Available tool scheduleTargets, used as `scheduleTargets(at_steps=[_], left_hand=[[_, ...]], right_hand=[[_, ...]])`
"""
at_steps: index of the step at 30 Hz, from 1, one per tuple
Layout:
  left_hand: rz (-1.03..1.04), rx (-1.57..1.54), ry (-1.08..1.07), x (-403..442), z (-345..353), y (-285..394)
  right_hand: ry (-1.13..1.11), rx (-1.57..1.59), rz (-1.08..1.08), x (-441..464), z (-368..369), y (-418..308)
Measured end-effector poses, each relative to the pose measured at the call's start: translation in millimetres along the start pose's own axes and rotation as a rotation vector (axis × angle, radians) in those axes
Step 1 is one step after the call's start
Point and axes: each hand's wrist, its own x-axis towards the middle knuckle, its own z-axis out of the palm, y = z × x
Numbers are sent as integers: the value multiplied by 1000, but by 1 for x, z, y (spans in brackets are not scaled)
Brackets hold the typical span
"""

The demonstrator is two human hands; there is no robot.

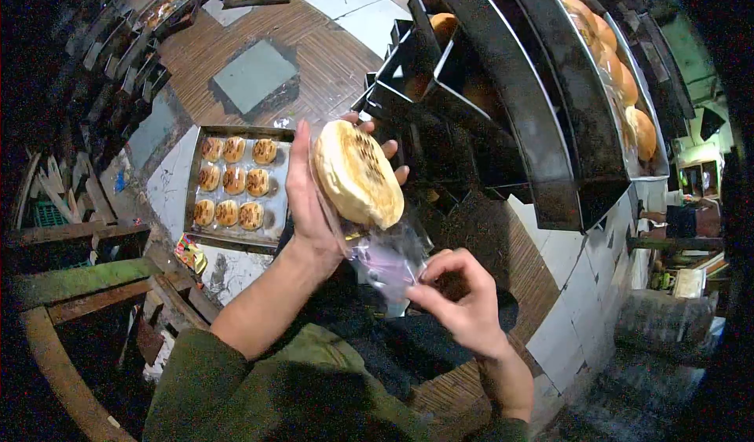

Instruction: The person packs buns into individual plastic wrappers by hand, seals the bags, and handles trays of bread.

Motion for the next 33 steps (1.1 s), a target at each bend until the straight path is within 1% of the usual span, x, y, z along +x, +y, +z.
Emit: scheduleTargets(at_steps=[2, 3, 4, 5, 6, 8, 9, 10, 12, 13, 14, 15, 16, 18, 19, 20, 22, 23, 24, 25, 26, 28, 29, 30, 31, 32, 33], left_hand=[[-29, 18, -29, 1, 0, -3], [-46, 30, -1, 2, -2, -7], [-65, 39, 27, 3, -3, -11], [-66, 45, 88, 2, 0, -15], [-75, 45, 85, 1, 0, -18], [-35, 107, 100, 2, -3, -20], [-23, 158, 136, 7, -11, -13], [20, 148, 216, 8, -6, -6], [89, 123, 127, 10, -2, 3], [61, 102, 48, 5, 0, 4], [55, 102, 52, 1, 2, 3], [17, 70, -19, -2, 5, 0], [-18, 38, -93, -2, 7, -2], [-35, -20, -87, -2, 7, 0], [-36, -17, -94, -2, 7, 3], [-34, -12, -105, -1, 8, 6], [-19, 26, -83, -5, 8, 7], [-33, 7, -58, -5, 6, 6], [-51, -12, -39, -4, 5, 4], [-57, -57, -10, -2, 1, 1], [-26, 34, 18, 1, -7, -3], [-8, 134, 72, 8, -17, 4], [76, 190, 317, 9, -8, 10], [202, 174, 292, 20, -14, 15], [143, 145, 211, 17, -17, 15], [84, 113, 130, 8, -16, 14], [-97, -40, 138, -15, -14, 2]], right_hand=[[107, -476, -493, -5, 2, 3], [97, -685, -616, -4, 1, 7], [87, -819, -619, -5, -1, 12], [50, -878, -555, -7, -1, 9], [11, -934, -490, -10, -1, 3], [-271, -740, -174, -22, 1, -17], [-507, -471, -115, -32, 1, -19], [-626, -213, -261, -40, 2, -28], [-669, -456, -94, -45, -16, -41], [-328, -398, -155, -34, -18, -39], [15, -335, -206, -20, -20, -34], [34, 5, -40, -11, -15, -24], [-69, -38, 3, -5, -14, -18], [-78, 159, 123, -6, -4, -13], [-25, -108, -126, -3, -2, -9], [-27, -233, -294, -3, -1, -8], [-28, -627, -614, 0, 1, 0], [-84, -848, -653, 1, 0, -4], [-76, -852, -652, -2, 0, -8], [-227, -879, -422, -5, 1, -11], [-376, -893, -189, -9, 1, -17], [-1149, -316, 207, -31, 2, -44], [-1151, -318, 209, -39, -2, -39], [-1229, -214, 209, -46, -12, -29], [-1302, -103, 210, -51, -24, -20], [-628, -384, -352, -29, -51, -17], [38, -513, -378, -24, -48, -11]])
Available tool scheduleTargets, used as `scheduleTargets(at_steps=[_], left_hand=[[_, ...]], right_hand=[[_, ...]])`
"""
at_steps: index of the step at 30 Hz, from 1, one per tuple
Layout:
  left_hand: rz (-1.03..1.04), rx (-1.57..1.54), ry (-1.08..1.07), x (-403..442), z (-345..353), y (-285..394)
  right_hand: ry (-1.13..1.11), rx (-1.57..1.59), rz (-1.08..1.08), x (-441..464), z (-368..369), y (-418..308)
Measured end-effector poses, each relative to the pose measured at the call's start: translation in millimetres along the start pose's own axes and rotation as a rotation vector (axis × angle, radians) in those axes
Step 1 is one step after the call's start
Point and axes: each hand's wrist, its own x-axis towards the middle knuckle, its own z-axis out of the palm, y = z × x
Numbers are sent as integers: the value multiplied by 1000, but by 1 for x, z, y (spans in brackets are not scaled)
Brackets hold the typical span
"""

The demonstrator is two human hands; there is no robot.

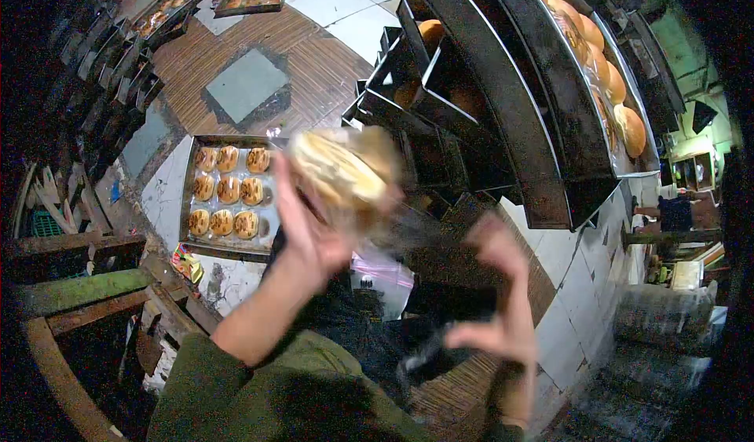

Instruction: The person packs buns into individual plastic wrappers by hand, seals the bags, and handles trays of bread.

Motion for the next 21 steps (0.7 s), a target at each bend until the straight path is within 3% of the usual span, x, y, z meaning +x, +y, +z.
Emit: scheduleTargets(at_steps=[1, 3, 5, 6, 7, 9, 10, 11, 13, 15, 17, 19, 20, 21], left_hand=[[-192, -140, 4, -28, -1, -20], [-390, 28, -123, -67, -1, -41], [47, 683, 96, -74, -63, 1], [193, 929, 169, -76, -56, 17], [214, 945, 9, -79, -72, 31], [63, 1253, 107, -83, -73, 38], [93, 1115, 375, -80, -79, 33], [99, 1103, 399, -77, -89, 32], [348, 1549, 234, -75, -106, 29], [381, 1603, 247, -69, -102, 23], [390, 1709, 164, -71, -72, 36], [741, 1750, -241, -93, -58, 46], [812, 1724, -324, -95, -61, 48], [886, 1689, -411, -95, -64, 47]], right_hand=[[265, 90, -49, 17, 17, 15], [319, 566, -65, 21, 63, 44], [369, 1044, 312, 27, 87, 24], [308, 1112, 324, 26, 107, 33], [240, 1178, 338, 22, 130, 45], [249, 861, 467, 6, 179, 44], [296, 871, 545, -5, 201, 41], [345, 876, 624, -19, 217, 44], [372, 853, 670, -15, 216, 45], [214, 441, 738, 12, 200, 44], [199, 498, 796, 23, 178, 29], [350, 67, 171, 12, 152, 1], [451, 52, 65, 2, 149, -9], [389, 35, 50, -11, 159, -2]])
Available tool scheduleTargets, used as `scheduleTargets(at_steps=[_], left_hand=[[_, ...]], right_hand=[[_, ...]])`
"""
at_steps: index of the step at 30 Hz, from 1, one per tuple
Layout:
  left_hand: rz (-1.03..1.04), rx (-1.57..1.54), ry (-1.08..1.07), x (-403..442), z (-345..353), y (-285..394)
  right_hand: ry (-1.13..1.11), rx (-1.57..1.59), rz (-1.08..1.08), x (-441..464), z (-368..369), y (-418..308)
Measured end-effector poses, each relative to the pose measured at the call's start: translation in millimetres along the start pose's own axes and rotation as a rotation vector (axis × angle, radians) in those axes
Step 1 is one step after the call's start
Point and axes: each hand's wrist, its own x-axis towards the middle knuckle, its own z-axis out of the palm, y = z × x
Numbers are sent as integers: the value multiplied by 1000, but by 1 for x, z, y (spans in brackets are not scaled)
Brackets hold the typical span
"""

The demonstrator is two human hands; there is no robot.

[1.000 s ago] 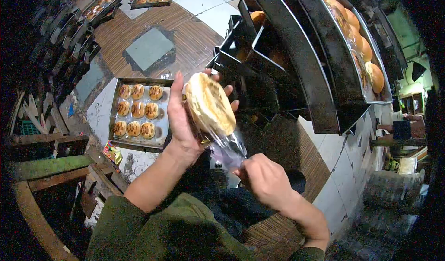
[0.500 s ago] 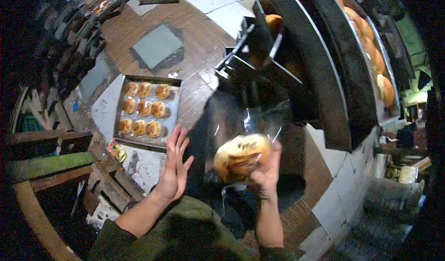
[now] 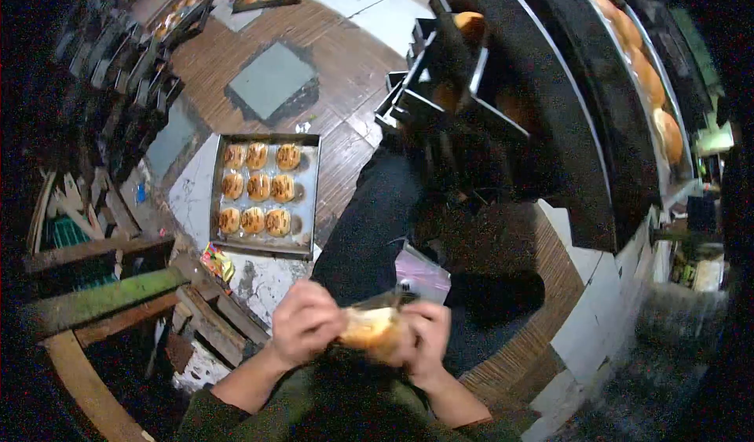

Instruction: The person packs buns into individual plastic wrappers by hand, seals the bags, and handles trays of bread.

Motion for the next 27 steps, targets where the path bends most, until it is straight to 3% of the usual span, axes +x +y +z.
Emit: scheduleTargets(at_steps=[2, 4, 6, 8, 9, 10, 14, 16, 18, 20, 21, 22, 23, 24, 25, 26, 27], left_hand=[[-81, -27, -75, -7, 0, 7], [-126, -175, -151, -6, -6, 11], [-277, -106, -288, 8, -5, 31], [-615, -46, -303, 24, 10, 17], [-701, -151, -242, 34, 12, 2], [-639, -400, 107, 36, 17, -19], [-1160, -506, 459, -20, 25, -20], [-779, -50, 290, -82, 31, -42], [-1169, -154, 300, -70, 29, 3], [-1353, -449, 387, -54, 30, 29], [-1339, -558, 334, -46, 24, 35], [-1195, -639, 336, -34, 19, 37], [-1033, -609, 421, -20, 14, 45], [-870, -579, 506, -1, 8, 59], [-801, -595, 551, 3, 1, 63], [-729, -610, 593, 7, -5, 62], [-683, -490, 584, 7, -2, 60]], right_hand=[[-168, 261, 189, -4, 14, 11], [-60, 321, 64, -16, 0, 4], [-164, 379, 153, -8, -10, -8], [-229, 195, 152, 25, 4, 6], [-236, 271, 266, 42, 9, 21], [84, 389, 203, 50, 22, 43], [-39, 335, 549, -10, 24, 69], [-79, 279, 756, -50, 23, 62], [384, -164, 203, -54, 18, 28], [-18, -175, -202, -34, 4, -12], [-158, -218, -196, -31, 15, 4], [-296, -261, -194, -12, 16, 7], [-495, -115, 218, 9, 5, 10], [-224, 103, 10, 32, -19, 8], [-145, 87, -23, 56, -64, -11], [-91, -252, -249, 80, -124, -44], [-19, -146, -267, 102, -177, -70]])
